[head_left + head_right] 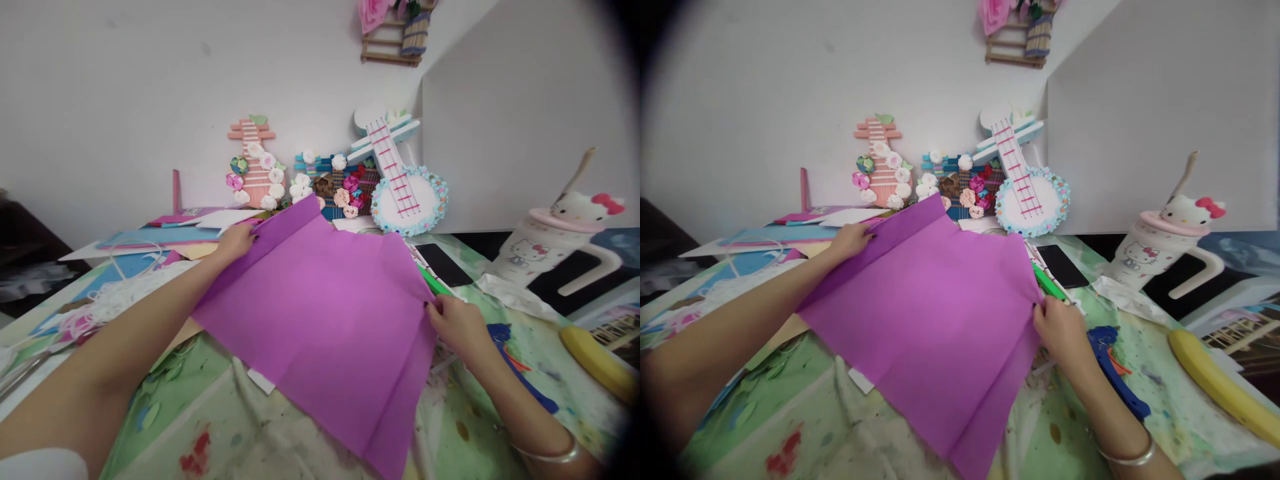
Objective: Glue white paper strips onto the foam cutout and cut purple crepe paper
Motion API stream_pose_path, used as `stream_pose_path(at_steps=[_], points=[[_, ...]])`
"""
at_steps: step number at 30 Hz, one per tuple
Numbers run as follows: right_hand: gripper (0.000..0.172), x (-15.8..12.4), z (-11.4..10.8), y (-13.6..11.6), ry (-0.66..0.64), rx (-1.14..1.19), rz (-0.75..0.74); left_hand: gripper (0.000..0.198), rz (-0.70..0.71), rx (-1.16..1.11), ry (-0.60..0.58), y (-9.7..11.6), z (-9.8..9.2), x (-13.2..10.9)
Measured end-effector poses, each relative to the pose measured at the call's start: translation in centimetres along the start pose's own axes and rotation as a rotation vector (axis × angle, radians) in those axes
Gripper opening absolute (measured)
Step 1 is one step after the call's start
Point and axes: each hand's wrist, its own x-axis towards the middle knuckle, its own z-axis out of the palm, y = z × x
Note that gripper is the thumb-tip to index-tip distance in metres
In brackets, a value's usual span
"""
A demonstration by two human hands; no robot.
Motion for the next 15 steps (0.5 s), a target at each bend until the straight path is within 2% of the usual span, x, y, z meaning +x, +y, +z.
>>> stream_pose_path(at_steps=[3,6,11,15], points=[[0.029,-0.4,-0.2,0.6,-0.01,-0.024,0.025,0.034,-0.023,0.026,-0.027,-1.3,0.9,0.6],[0.029,-0.6,0.0,0.9,-0.026,-0.069,0.057,0.037,-0.054,0.042,-0.061,-1.6,2.5,0.4],[0.033,-0.8,1.5,0.7,-0.021,-0.127,0.033,0.044,-0.105,0.067,-0.094,-0.1,5.2,-1.1],[0.035,-0.8,2.5,0.5,-0.05,-0.145,0.05,0.064,-0.121,0.098,-0.1,1.6,6.0,-2.5]])
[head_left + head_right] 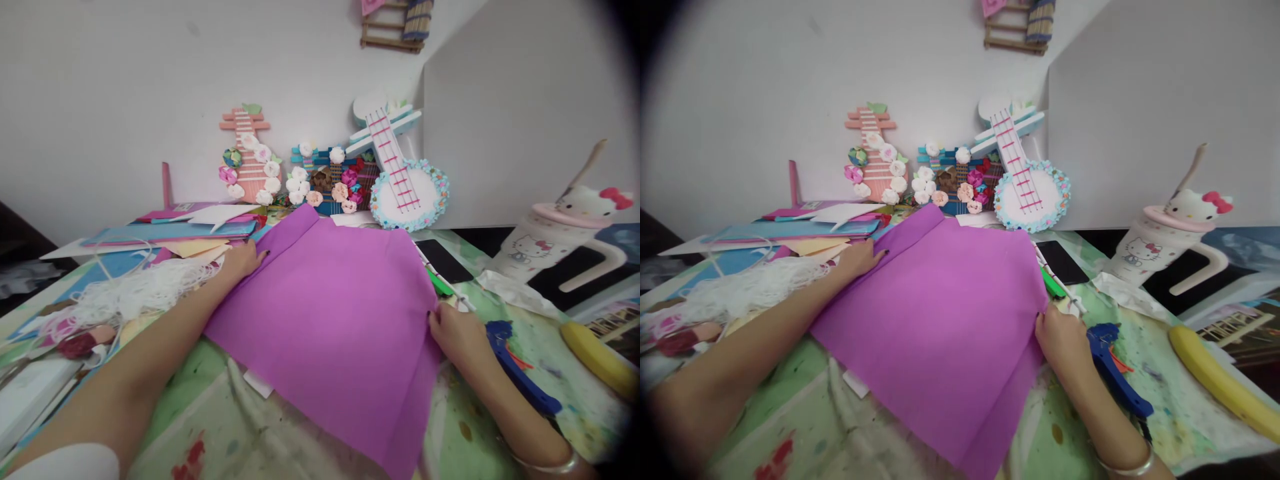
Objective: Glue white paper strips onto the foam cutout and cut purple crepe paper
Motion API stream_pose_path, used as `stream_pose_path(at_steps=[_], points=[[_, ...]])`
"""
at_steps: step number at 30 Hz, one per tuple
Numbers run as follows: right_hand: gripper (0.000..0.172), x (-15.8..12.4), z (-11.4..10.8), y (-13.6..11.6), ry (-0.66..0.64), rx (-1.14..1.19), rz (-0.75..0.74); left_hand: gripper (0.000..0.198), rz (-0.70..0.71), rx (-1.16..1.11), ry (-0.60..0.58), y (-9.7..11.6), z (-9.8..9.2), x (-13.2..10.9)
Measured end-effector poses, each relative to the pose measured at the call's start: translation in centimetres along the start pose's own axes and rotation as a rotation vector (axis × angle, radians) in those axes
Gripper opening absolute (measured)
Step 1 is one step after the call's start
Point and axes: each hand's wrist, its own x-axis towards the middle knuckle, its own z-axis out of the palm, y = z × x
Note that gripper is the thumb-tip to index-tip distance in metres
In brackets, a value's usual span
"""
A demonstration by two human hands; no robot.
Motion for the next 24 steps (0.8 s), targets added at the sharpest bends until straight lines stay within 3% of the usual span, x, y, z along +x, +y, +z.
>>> stream_pose_path(at_steps=[4,10,16,24], points=[[0.034,0.0,0.2,0.0,-0.006,-0.002,0.015,0.082,0.033,0.031,0.042,1.0,-0.6,-1.2],[0.031,0.0,0.5,0.4,0.013,0.005,-0.001,0.083,0.128,0.032,0.037,1.6,-1.1,-2.0],[0.032,0.1,0.7,0.4,0.004,0.002,-0.004,0.084,0.049,-0.039,-0.02,1.1,-0.7,-1.0],[0.033,0.1,0.8,0.5,0.007,0.035,-0.02,0.089,0.083,-0.165,-0.067,-0.2,-0.7,1.0]])
